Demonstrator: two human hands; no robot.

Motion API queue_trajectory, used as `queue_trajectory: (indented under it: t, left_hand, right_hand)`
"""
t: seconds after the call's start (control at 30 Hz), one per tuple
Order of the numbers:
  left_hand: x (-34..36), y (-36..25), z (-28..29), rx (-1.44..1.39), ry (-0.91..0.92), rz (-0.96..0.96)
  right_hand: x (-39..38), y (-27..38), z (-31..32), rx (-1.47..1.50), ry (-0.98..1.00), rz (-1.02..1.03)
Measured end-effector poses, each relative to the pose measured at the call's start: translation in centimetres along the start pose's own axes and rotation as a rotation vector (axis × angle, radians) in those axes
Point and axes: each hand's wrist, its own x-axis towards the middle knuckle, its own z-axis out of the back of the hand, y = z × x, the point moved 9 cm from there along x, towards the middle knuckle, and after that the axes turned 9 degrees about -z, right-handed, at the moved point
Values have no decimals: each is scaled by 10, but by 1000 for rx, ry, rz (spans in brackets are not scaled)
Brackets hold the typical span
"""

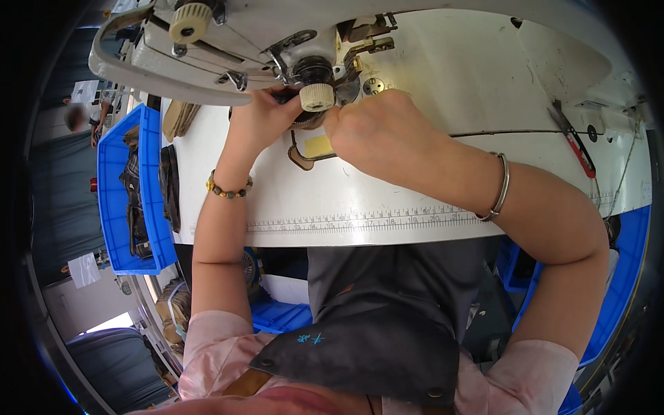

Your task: Sew the edge alignment on leather material pouches or accessories using an industrial sewing machine.

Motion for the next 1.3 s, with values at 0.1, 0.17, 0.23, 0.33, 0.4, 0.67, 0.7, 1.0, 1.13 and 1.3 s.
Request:
queue_trajectory:
  t: [0.1,0.17,0.23,0.33,0.4,0.67,0.7,1.0,1.13,1.3]
  left_hand:
    - [1,8,-2,-38,18,36]
    - [2,6,0,-9,8,-1]
    - [3,8,0,-43,-9,-20]
    - [3,9,0,-70,-6,49]
    - [3,6,-1,-60,20,107]
    - [-5,13,-5,-60,76,249]
    - [-4,14,-6,-69,57,228]
    - [-6,20,-10,-32,65,226]
    - [-6,19,-11,-29,63,221]
    - [-7,18,-10,2,68,234]
  right_hand:
    - [1,0,-2,8,40,-7]
    - [2,1,1,27,0,-1]
    - [1,1,-2,26,18,0]
    - [2,1,-7,2,75,8]
    - [1,2,-10,-22,113,16]
    - [-1,1,-10,37,40,-10]
    - [-1,2,-10,40,42,-7]
    - [7,-1,-14,21,229,-66]
    - [6,-1,-8,65,165,-69]
    - [5,-3,-11,92,164,-66]
